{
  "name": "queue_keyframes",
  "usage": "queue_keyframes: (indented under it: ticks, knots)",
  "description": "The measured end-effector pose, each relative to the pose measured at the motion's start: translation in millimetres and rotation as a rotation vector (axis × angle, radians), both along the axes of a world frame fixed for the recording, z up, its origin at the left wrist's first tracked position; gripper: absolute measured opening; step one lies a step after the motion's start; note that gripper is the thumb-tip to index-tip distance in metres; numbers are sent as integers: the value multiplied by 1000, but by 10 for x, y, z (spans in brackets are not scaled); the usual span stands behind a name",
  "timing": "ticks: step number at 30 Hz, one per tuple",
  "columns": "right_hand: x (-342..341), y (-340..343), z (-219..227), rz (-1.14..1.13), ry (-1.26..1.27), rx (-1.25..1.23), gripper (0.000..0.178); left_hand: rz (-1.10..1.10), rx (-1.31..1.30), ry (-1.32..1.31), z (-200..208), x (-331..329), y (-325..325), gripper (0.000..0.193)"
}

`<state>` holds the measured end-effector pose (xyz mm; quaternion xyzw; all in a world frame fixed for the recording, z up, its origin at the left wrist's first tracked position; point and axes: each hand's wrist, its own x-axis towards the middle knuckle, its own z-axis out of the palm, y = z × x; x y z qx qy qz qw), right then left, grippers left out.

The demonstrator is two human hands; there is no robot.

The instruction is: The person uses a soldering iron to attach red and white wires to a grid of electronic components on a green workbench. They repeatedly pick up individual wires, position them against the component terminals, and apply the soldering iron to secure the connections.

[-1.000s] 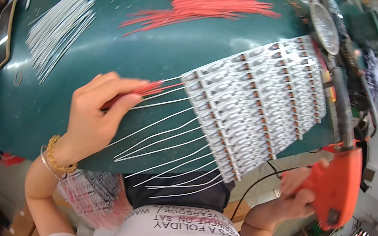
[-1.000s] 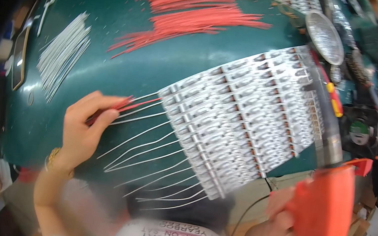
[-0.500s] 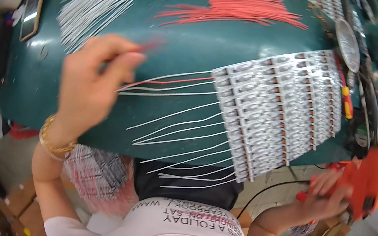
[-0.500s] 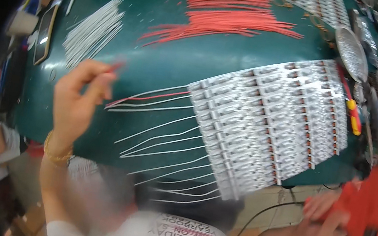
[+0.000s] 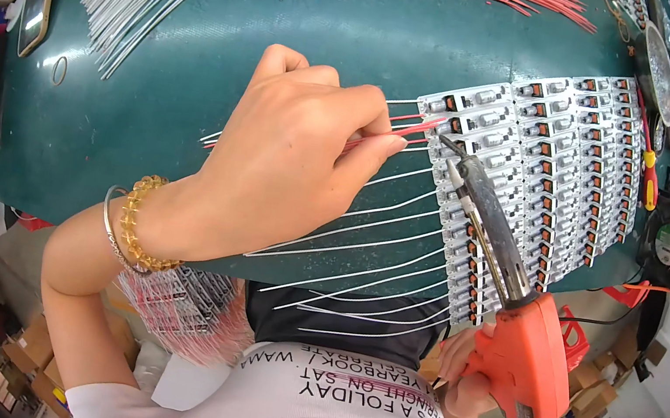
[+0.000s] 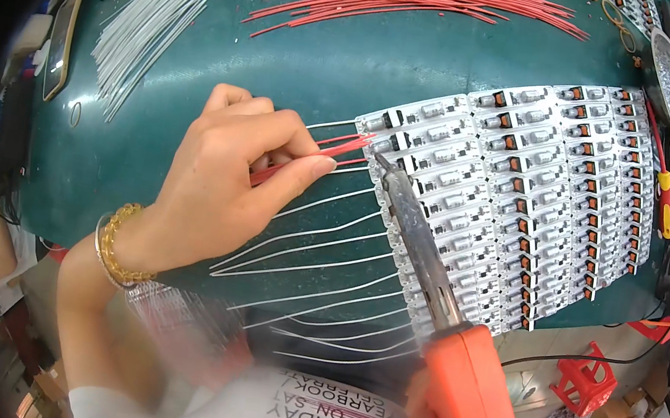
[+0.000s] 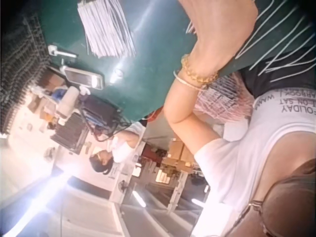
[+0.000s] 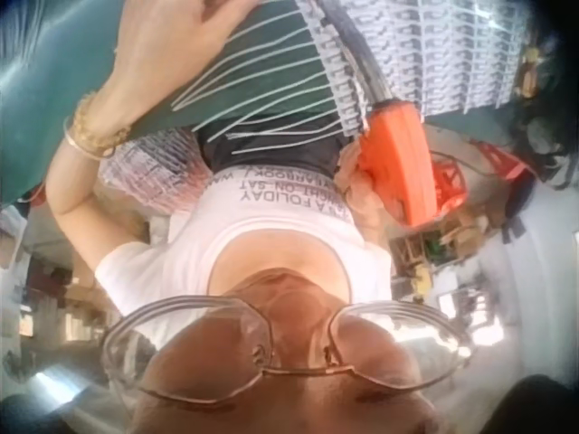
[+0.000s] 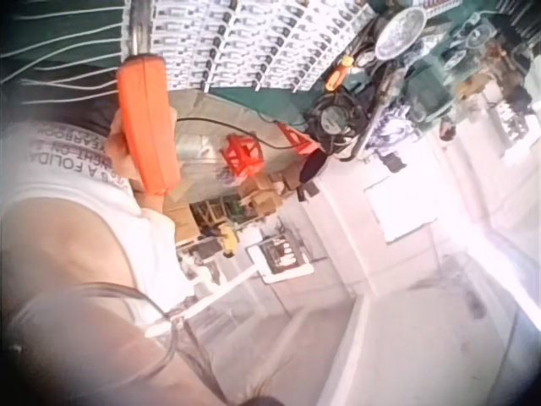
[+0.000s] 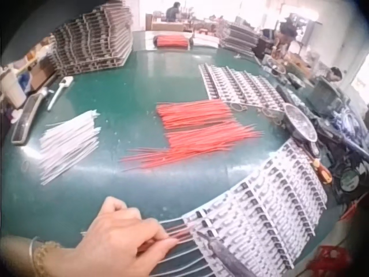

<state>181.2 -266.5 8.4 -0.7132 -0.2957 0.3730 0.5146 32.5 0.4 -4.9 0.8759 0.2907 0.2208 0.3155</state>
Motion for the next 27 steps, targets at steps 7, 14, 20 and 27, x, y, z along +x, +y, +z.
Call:
queue_keyframes:
  ticks: [7,14,20,27]
  knots:
    - [34,-57,-49,7,-45,-44,79,20,49,-8,-29,11,-11,16]
    - [-8,-190,-116,-114,-98,45,84,15,44,-3,-26,5,0,16]
    - [60,-65,-172,60,-111,232,86,-10,97,-16,11,24,1,12]
    - [71,-33,62,119,-46,104,84,59,46,-188,95,-57,-52,8]
